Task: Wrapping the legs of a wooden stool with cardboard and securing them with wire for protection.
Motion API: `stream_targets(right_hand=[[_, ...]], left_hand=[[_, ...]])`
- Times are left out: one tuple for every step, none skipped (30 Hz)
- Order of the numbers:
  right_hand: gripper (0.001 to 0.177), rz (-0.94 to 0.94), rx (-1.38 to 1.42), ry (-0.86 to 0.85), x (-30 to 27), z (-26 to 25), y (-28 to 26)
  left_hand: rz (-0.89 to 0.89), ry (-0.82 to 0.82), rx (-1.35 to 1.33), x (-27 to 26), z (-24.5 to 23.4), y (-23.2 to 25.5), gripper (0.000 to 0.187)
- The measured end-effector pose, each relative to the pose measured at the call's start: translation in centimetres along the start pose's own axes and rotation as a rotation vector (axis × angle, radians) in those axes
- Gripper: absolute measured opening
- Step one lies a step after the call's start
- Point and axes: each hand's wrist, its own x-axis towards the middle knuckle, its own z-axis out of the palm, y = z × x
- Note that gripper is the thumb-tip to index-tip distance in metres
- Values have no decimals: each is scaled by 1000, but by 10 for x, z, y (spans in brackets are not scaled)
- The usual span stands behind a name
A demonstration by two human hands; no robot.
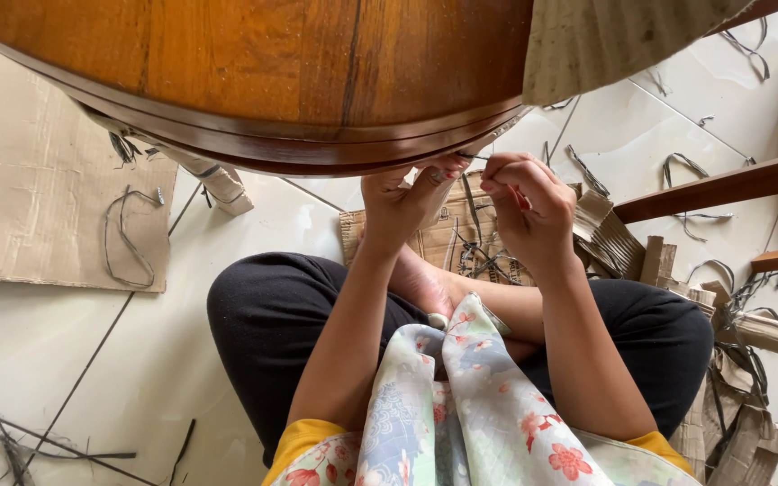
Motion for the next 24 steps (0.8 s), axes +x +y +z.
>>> stream_targets(right_hand=[[20,0,-1,0,-1,-2,-2],[20,-2,22,-2,-2,-5,-4],[19,-2,46,-5,-4,-8,-6],[19,-2,45,-4,-1,-10,-12],[20,-17,41,-9,1,-12,-17],[20,-31,38,-13,4,-14,-23],[20,-31,37,-12,4,-14,-25],[20,-56,-2,-12,4,-15,-26],[20,-81,-41,-13,3,-14,-28],[20,-80,-41,-13,9,-10,-35],[20,-110,-31,-14,14,-6,-42],[21,-141,-22,-15,20,-2,-48],[21,-141,-22,-14,20,0,-47],[14,-132,-13,18,21,2,-47],[9,-122,-4,48,21,5,-46],[9,-122,-2,47,21,5,-40],[3,-131,-1,46,20,6,-35],[5,-140,1,44,19,6,-29],[5,-139,-1,44,20,8,-28],[2,-154,-26,58,21,9,-26],[4,-169,-48,70,22,12,-25],[4,-168,-47,69,22,13,-23],[8,-177,-54,94,20,14,-21],[12,-186,-61,120,19,14,-19]], left_hand=[[0,0,-1,6,-1,4,5],[127,-24,87,11,-2,8,5],[253,-48,175,16,-3,12,6],[253,-49,173,20,-6,20,6],[302,-73,279,23,-9,28,6],[351,-97,385,26,-12,35,9],[351,-98,384,26,-12,38,9],[322,-113,391,26,-12,42,12],[292,-126,399,25,-13,45,16],[291,-127,399,18,-13,40,16],[258,-120,399,11,-14,35,18],[226,-114,398,5,-15,30,19],[227,-115,398,5,-15,27,19],[249,-133,371,6,-15,24,18],[270,-149,344,6,-16,21,17],[270,-148,345,7,-16,23,17],[279,-157,342,8,-15,25,15],[288,-165,339,9,-14,26,13],[287,-166,337,11,-14,27,13],[287,-177,346,14,-14,27,13],[286,-187,358,16,-15,27,12],[285,-186,359,16,-16,25,12],[284,-190,352,16,-16,24,12],[283,-193,345,17,-17,22,11]])
